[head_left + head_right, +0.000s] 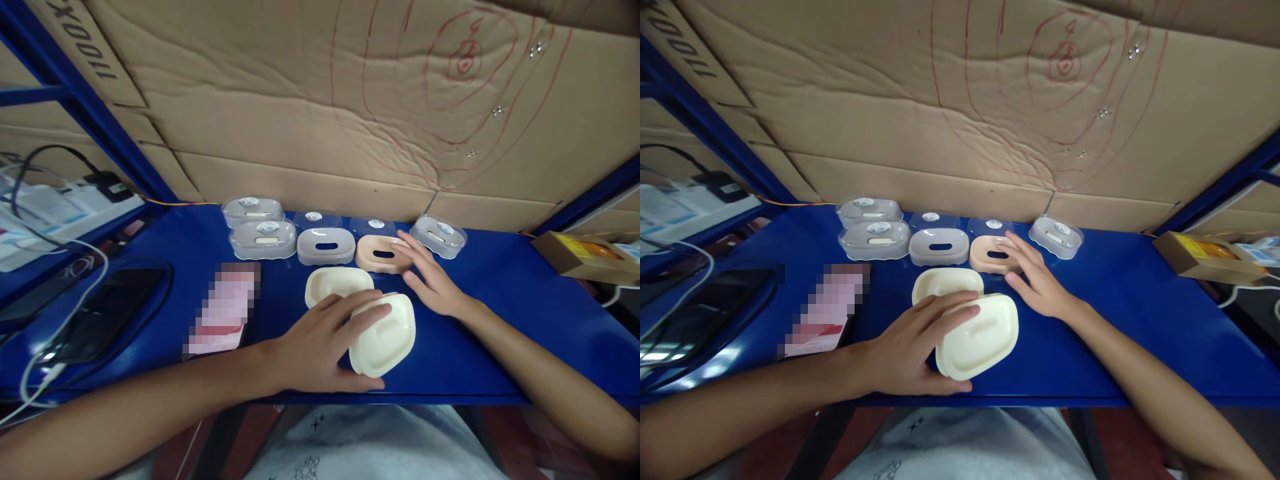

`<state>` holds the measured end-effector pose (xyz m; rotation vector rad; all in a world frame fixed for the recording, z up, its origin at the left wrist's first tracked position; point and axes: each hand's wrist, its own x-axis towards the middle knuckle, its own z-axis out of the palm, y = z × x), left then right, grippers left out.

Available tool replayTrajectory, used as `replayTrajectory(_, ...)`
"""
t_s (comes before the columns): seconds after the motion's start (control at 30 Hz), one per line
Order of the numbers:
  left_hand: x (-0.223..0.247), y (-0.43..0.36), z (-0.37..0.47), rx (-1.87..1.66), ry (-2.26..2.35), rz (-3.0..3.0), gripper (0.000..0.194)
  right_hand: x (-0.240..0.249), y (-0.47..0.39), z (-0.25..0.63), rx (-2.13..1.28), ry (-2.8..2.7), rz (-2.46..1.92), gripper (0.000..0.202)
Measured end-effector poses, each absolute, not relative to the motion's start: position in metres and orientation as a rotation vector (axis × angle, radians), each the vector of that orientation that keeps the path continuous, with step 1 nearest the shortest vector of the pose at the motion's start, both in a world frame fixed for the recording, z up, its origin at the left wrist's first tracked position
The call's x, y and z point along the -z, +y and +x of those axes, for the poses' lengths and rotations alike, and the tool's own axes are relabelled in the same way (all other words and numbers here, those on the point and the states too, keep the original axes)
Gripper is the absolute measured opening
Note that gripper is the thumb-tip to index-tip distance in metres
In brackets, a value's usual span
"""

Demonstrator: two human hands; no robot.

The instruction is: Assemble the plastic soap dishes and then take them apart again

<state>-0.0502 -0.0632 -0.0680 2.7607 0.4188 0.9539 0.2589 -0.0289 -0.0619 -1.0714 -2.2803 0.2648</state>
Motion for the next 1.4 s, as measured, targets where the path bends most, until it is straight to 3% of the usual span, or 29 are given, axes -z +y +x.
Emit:
replayTrajectory(0.13,0.065,-0.057,-0.051,-1.122,0.537,2.417,0.095,0.046,-0.056,0.243,-0.371,-2.407,-0.805,0.082)
replayTrajectory(0.23,0.064,-0.054,-0.051,-1.199,0.503,2.277,0.087,0.048,-0.067,0.233,-0.263,-2.536,-0.754,0.094)
replayTrajectory(0.53,0.073,-0.058,-0.049,-0.972,0.776,2.678,0.073,0.029,-0.043,0.276,0.105,-2.55,-1.054,0.067)
replayTrajectory(0.67,0.079,-0.06,-0.047,-0.72,0.785,2.899,0.067,0.021,-0.032,0.3,0.065,-2.578,-1.127,0.052)
replayTrajectory(0.93,0.081,-0.058,-0.048,-0.343,0.929,2.879,0.062,0.04,-0.038,0.284,-0.175,-2.602,-1.294,0.072)
replayTrajectory(1.27,0.072,-0.056,-0.045,-0.35,1.122,2.984,0.038,0.026,-0.045,0.281,-0.405,-2.672,-1.193,0.071)
replayTrajectory(1.4,0.072,-0.057,-0.045,-0.357,1.162,3.002,0.037,0.033,-0.047,0.271,-0.323,-2.658,-1.299,0.067)
